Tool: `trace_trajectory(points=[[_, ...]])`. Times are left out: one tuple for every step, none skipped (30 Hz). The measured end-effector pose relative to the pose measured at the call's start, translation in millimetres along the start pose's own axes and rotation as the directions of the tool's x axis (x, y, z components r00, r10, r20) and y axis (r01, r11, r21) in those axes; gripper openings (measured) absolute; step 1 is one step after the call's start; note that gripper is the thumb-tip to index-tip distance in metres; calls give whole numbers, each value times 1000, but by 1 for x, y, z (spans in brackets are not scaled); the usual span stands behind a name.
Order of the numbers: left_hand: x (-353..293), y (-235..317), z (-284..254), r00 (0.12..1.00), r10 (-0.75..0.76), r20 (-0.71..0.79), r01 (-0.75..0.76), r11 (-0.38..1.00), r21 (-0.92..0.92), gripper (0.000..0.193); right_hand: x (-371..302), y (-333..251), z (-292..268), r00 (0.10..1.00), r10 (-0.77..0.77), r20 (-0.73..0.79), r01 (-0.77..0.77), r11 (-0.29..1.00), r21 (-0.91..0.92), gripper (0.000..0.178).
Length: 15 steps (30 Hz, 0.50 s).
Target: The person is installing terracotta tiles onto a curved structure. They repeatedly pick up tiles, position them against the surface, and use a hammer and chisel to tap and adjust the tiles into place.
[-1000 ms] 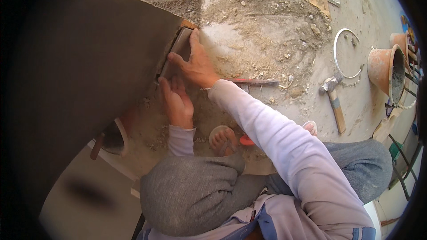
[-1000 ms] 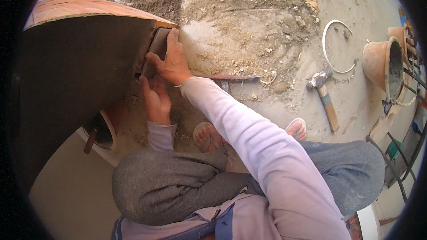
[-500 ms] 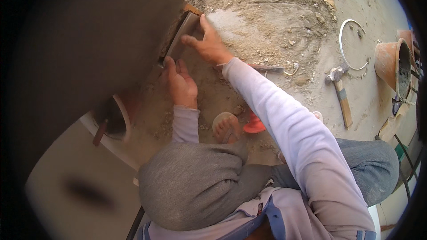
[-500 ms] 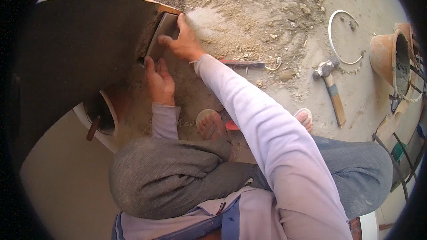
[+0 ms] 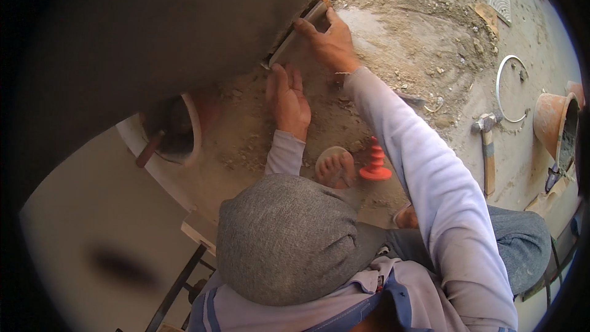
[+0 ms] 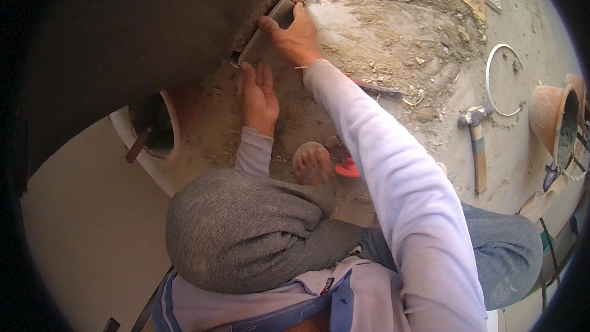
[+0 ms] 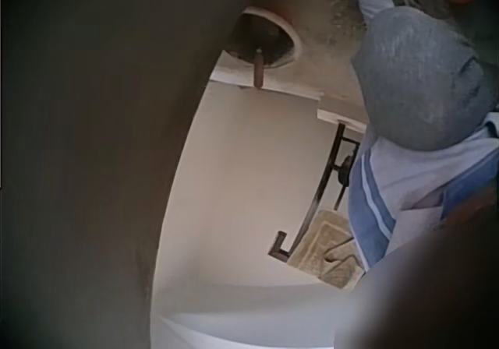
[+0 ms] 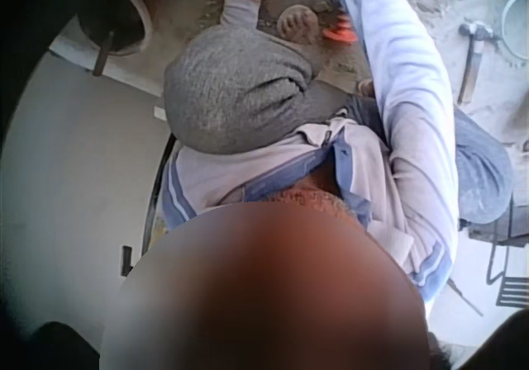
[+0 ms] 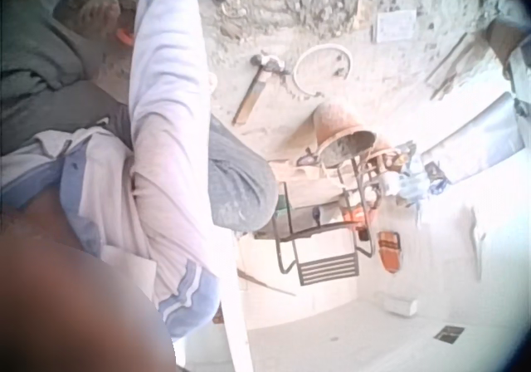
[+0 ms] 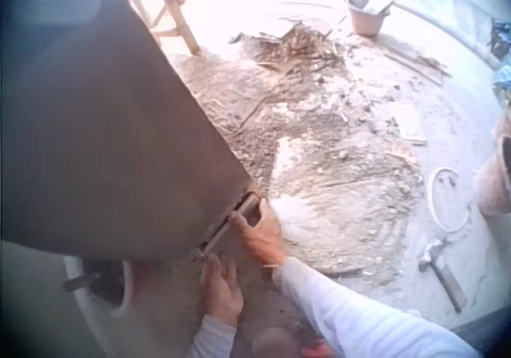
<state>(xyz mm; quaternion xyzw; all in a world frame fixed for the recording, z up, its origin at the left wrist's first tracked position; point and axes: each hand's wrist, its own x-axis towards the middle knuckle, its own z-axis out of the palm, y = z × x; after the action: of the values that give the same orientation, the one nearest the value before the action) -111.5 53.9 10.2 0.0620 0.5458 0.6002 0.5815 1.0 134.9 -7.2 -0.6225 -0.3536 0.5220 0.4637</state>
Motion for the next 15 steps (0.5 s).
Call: trace_trajectory(points=[[0,1,2,1000,13,2,-13,1000,28,64,1,-1,-5,999,-11,32,12,1000,-13,92],[0,1,3,1000,26,3,-26,998,56,66,1,-2,-7,998,-22,65,23,999,-26,91],[1,-1,6,999,34,9,-35,996,84,68,1,-2,-9,997,-34,72,34,999,-5,90],[2,0,7,999,26,35,-29,998,61,69,1,-2,-10,996,-46,79,45,999,15,89],[2,2,8,998,19,61,-22,999,38,71,2,-1,-11,995,-58,87,55,998,36,87],[2,4,8,997,16,82,-18,1000,19,73,1,0,-11,995,-77,58,78,997,-5,88],[3,4,9,998,11,54,-12,1000,21,73,0,0,-10,995,-98,29,99,994,-48,88],[4,4,11,1000,5,28,-5,1000,23,74,-1,1,-10,993,-120,1,119,989,-91,88],[6,5,12,1000,1,0,-1,1000,26,74,-1,-1,-10,992,-124,7,124,986,-109,91],[7,5,11,1000,-2,7,2,999,41,75,-1,-4,-11,992,-128,11,129,984,-127,93],[8,5,9,1000,-5,16,5,998,56,75,-2,-6,-12,991,-133,13,134,980,-145,95],[9,4,11,999,-14,29,12,998,69,76,-3,-4,-13,990,-143,9,142,969,-203,98],[8,4,12,999,-22,32,19,996,91,76,-5,-2,-12,988,-153,5,148,954,-261,100],[6,6,12,999,-30,37,26,993,113,76,-7,-1,-10,987,-162,-1,154,936,-318,102],[4,10,13,999,-35,42,29,990,136,76,-9,-1,-9,986,-166,14,162,937,-309,104]])
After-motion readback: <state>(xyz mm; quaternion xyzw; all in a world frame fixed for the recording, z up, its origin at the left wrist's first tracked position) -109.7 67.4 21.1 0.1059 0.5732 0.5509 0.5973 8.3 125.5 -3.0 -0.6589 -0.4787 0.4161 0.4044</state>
